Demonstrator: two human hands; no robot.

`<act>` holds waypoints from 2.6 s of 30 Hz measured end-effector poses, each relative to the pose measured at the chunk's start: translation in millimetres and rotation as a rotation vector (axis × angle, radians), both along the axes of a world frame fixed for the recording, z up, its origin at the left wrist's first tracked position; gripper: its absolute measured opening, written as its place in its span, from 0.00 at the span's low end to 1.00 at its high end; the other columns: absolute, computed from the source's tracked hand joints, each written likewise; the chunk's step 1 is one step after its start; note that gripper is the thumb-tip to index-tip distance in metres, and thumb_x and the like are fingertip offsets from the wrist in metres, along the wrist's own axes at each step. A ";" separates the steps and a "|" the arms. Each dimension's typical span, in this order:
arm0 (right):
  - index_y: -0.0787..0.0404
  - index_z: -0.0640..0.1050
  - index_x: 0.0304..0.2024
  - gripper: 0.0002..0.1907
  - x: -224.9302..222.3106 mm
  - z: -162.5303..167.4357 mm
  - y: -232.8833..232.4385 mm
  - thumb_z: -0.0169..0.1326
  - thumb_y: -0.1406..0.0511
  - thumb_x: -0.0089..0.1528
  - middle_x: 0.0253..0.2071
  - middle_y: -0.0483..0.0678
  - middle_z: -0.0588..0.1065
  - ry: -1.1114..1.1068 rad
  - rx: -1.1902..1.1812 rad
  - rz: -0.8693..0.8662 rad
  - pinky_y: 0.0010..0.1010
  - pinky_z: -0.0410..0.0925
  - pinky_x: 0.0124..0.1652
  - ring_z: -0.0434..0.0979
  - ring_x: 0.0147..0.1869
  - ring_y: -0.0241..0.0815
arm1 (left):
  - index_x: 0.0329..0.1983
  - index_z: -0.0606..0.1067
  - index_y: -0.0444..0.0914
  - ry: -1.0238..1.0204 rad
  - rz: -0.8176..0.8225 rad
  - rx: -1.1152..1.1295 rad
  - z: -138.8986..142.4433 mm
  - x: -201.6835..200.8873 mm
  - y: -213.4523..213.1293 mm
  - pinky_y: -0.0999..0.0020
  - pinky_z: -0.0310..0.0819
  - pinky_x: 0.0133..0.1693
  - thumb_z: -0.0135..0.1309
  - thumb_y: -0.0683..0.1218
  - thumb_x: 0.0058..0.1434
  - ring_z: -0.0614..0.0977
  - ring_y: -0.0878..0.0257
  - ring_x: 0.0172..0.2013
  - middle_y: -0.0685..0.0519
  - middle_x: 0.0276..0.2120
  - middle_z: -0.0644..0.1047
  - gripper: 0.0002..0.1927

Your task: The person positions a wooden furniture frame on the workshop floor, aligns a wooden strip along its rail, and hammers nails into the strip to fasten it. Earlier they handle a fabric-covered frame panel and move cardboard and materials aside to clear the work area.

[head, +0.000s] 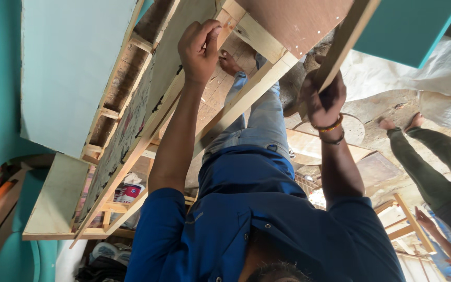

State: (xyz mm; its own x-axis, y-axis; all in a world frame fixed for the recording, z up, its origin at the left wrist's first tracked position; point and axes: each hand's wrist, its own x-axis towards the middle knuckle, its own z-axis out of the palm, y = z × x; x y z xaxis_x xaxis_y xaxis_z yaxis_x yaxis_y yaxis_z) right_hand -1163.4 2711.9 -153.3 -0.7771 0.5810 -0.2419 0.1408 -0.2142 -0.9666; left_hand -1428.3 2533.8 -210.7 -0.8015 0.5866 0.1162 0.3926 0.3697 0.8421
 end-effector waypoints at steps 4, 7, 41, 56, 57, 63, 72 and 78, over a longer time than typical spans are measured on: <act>0.70 0.62 0.67 0.21 11.5 1.0 -36.9 0.50 0.72 0.74 0.45 0.48 0.74 -0.005 -0.012 -0.034 0.24 0.70 0.38 0.75 0.40 0.34 | 0.45 0.79 0.41 0.155 -0.076 -0.041 -0.4 -1.6 1.5 0.60 0.68 0.33 0.59 0.37 0.66 0.75 0.56 0.30 0.52 0.28 0.73 0.07; 0.69 0.70 0.62 0.18 23.8 6.2 -68.8 0.53 0.70 0.70 0.36 0.47 0.74 -0.232 -0.057 -0.044 0.25 0.67 0.31 0.73 0.32 0.33 | 0.44 0.78 0.41 0.184 -0.053 -0.042 0.5 -1.2 1.4 0.58 0.70 0.34 0.58 0.37 0.66 0.76 0.54 0.31 0.52 0.28 0.73 0.07; 0.66 0.65 0.61 0.19 -23.0 41.2 -123.3 0.52 0.63 0.72 0.34 0.66 0.78 -0.543 0.668 0.219 0.53 0.73 0.34 0.81 0.36 0.68 | 0.51 0.77 0.40 0.382 -0.016 -0.088 -4.7 -4.7 1.0 0.55 0.74 0.42 0.62 0.39 0.60 0.80 0.49 0.39 0.49 0.39 0.78 0.16; 0.64 0.65 0.59 0.17 -15.8 28.6 -128.7 0.52 0.63 0.72 0.37 0.65 0.78 -0.541 0.614 0.161 0.55 0.72 0.37 0.80 0.40 0.70 | 0.49 0.78 0.41 0.332 -0.027 -0.110 -5.1 -5.8 1.5 0.54 0.75 0.44 0.61 0.39 0.62 0.81 0.48 0.41 0.50 0.40 0.80 0.13; 0.64 0.66 0.58 0.17 -15.7 27.7 -128.8 0.53 0.63 0.72 0.37 0.66 0.78 -0.644 0.599 0.200 0.56 0.72 0.36 0.79 0.40 0.71 | 0.49 0.78 0.42 0.326 -0.022 -0.121 -5.1 -5.9 1.7 0.54 0.75 0.44 0.62 0.39 0.63 0.81 0.48 0.41 0.50 0.40 0.80 0.12; 0.64 0.65 0.59 0.17 -14.3 25.9 -128.6 0.53 0.64 0.71 0.35 0.64 0.78 -0.543 0.586 0.149 0.55 0.72 0.35 0.80 0.38 0.69 | 0.50 0.78 0.42 0.339 0.007 -0.096 -4.2 -5.8 2.3 0.55 0.75 0.42 0.62 0.40 0.62 0.81 0.48 0.40 0.50 0.40 0.80 0.13; 0.65 0.65 0.57 0.16 -21.2 28.4 -130.5 0.53 0.64 0.71 0.35 0.64 0.77 -0.527 0.711 0.164 0.53 0.70 0.33 0.79 0.37 0.70 | 0.45 0.77 0.41 0.372 0.005 -0.111 4.9 -7.3 4.8 0.55 0.74 0.41 0.61 0.41 0.63 0.80 0.49 0.38 0.50 0.36 0.78 0.08; 0.62 0.65 0.51 0.13 -29.0 33.9 -124.5 0.54 0.63 0.72 0.34 0.61 0.78 -0.532 0.733 0.215 0.52 0.71 0.32 0.80 0.36 0.66 | 0.46 0.76 0.41 0.377 0.014 -0.033 4.6 -9.0 5.6 0.56 0.74 0.41 0.60 0.42 0.63 0.80 0.49 0.39 0.50 0.39 0.79 0.09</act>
